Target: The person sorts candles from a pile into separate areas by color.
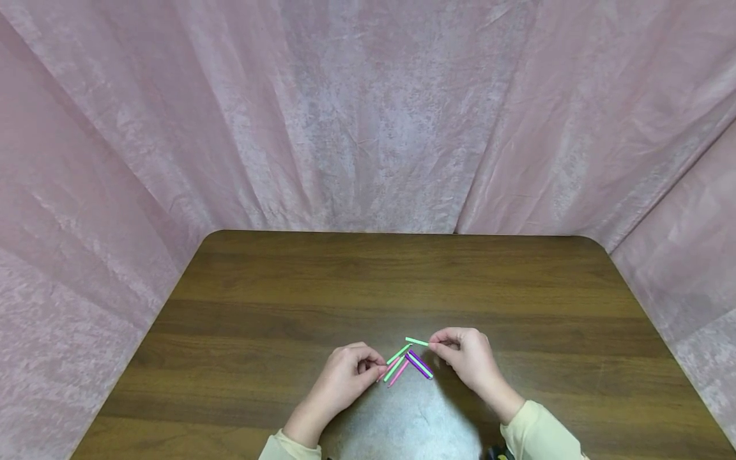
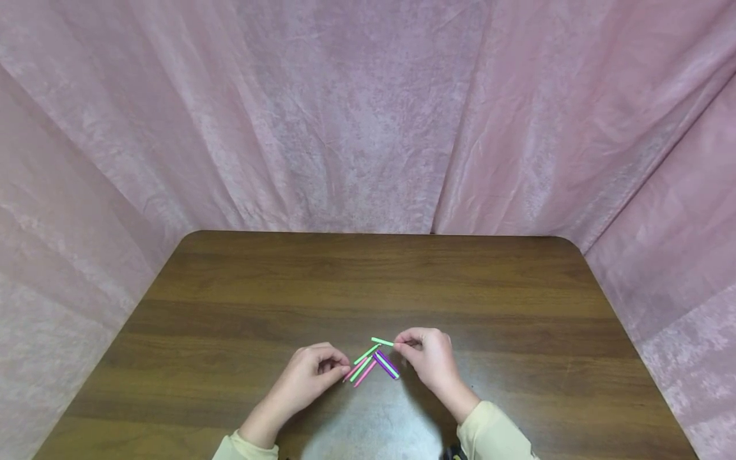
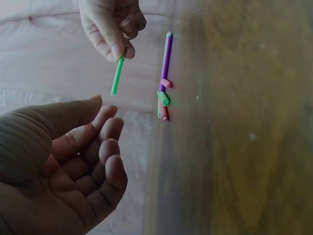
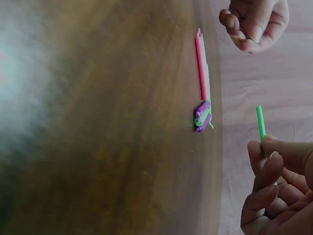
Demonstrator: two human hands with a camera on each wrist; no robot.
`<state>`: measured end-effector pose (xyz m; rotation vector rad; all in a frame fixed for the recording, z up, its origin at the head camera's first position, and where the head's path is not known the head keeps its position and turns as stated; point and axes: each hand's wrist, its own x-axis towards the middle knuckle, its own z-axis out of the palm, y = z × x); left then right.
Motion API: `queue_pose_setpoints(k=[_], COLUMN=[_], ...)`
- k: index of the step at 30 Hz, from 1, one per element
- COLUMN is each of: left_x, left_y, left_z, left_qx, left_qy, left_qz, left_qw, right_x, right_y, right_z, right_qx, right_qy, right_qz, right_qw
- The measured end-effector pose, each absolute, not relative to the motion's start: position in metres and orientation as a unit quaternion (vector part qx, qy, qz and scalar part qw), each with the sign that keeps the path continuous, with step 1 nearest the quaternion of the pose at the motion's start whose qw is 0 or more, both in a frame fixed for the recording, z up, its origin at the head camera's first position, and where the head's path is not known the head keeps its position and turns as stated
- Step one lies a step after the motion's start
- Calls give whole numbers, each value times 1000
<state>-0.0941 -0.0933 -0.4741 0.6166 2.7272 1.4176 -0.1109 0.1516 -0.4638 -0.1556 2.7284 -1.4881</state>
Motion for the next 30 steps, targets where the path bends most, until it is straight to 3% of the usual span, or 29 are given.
queue_pose_setpoints(k=[12,30], left_x=[-108,-117], left_y=[-90,-85], left_z=[-479,-475], left_qx=[190,195], left_qy=[906,914], left_qz=[377,356], left_qw=[-14,8], right_x=[-137,-158], right_y=[154,148], right_z=[-464,-468], right_qx=[-59,-58], right_qy=[874,884], right_qz=[-482,-464], right_qw=[1,17])
